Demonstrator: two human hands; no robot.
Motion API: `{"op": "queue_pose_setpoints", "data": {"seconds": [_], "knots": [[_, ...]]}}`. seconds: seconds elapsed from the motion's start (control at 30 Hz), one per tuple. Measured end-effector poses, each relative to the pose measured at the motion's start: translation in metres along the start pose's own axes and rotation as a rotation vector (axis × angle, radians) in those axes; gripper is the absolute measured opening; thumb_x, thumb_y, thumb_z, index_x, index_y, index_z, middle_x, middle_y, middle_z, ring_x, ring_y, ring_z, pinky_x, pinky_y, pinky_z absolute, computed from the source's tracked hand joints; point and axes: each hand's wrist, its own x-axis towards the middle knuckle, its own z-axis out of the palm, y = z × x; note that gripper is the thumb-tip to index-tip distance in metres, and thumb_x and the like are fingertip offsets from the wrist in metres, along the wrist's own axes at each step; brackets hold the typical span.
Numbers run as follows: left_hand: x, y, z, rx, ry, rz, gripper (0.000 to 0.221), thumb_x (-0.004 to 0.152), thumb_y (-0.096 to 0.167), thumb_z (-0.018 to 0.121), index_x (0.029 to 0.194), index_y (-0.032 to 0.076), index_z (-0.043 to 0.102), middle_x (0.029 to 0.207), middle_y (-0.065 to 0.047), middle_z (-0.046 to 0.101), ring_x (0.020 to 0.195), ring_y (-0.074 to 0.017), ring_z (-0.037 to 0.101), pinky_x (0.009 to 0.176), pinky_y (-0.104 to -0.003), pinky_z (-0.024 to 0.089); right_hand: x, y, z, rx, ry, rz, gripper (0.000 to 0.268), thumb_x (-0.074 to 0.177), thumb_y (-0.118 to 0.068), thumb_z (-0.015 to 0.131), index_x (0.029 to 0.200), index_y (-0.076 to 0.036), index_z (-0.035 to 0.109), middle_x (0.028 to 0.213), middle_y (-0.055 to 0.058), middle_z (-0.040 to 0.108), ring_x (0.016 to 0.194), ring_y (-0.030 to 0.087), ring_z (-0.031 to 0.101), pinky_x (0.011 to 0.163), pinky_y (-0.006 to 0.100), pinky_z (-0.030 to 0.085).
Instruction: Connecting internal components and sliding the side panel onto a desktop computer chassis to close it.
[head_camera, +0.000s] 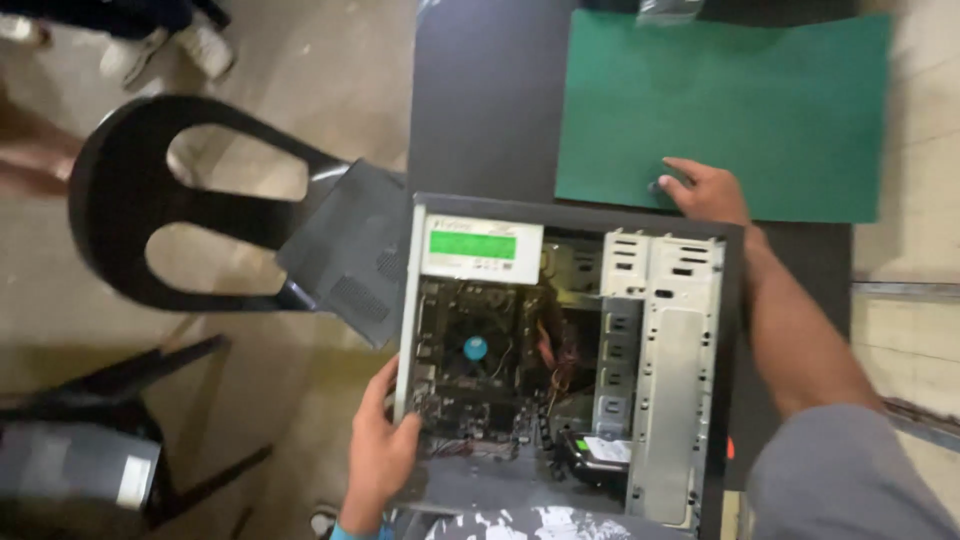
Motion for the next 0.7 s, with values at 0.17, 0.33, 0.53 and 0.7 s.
{"op": "queue_pose_setpoints", "data": {"seconds": [0.17, 0.33, 0.53, 0.7], "knots": [[-0.003, -0.006, 0.000, -0.069, -0.054, 0.193, 0.074, 0.086, 0.013, 0.056, 0.160, 0.012, 0.052, 0.161, -0.013, 0.059, 0.141, -0.0348, 0.062, 0.114, -0.052, 0.057, -0.015, -0.014, -0.009, 0.013, -0.094, -0.224, 0.034, 0.113, -0.025, 0.072, 0.142, -0.008, 0.079, 0.133, 0.020, 0.079, 0.113, 0.033, 0.074, 0.098, 0.043, 0.055], [-0.008, 0.009, -0.005, -0.065, -0.058, 0.197, 0.075, 0.084, 0.012, 0.054, 0.159, 0.011, 0.052, 0.158, -0.013, 0.062, 0.141, -0.0334, 0.062, 0.112, -0.052, 0.056, -0.006, 0.023, 0.010, -0.124, -0.096, -0.332, 0.038, 0.117, -0.030, 0.070, 0.145, -0.006, 0.082, 0.124, 0.019, 0.081, 0.105, 0.036, 0.075, 0.087, 0.045, 0.055], [-0.004, -0.004, -0.001, -0.076, -0.037, 0.257, 0.076, 0.083, 0.009, 0.055, 0.158, 0.012, 0.053, 0.155, -0.013, 0.064, 0.140, -0.0334, 0.063, 0.112, -0.051, 0.056, 0.004, 0.053, 0.021, -0.025, -0.113, -0.320, 0.036, 0.115, -0.026, 0.077, 0.137, 0.002, 0.081, 0.121, 0.023, 0.079, 0.104, 0.036, 0.073, 0.089, 0.049, 0.055], [-0.009, -0.003, -0.002, -0.083, -0.009, 0.209, 0.075, 0.082, 0.013, 0.057, 0.157, 0.015, 0.055, 0.154, -0.007, 0.068, 0.137, -0.0273, 0.067, 0.110, -0.047, 0.056, 0.020, 0.115, 0.036, 0.062, -0.140, -0.205, 0.026, 0.122, -0.032, 0.088, 0.125, -0.006, 0.084, 0.108, 0.013, 0.080, 0.098, 0.024, 0.074, 0.080, 0.041, 0.054]]}}
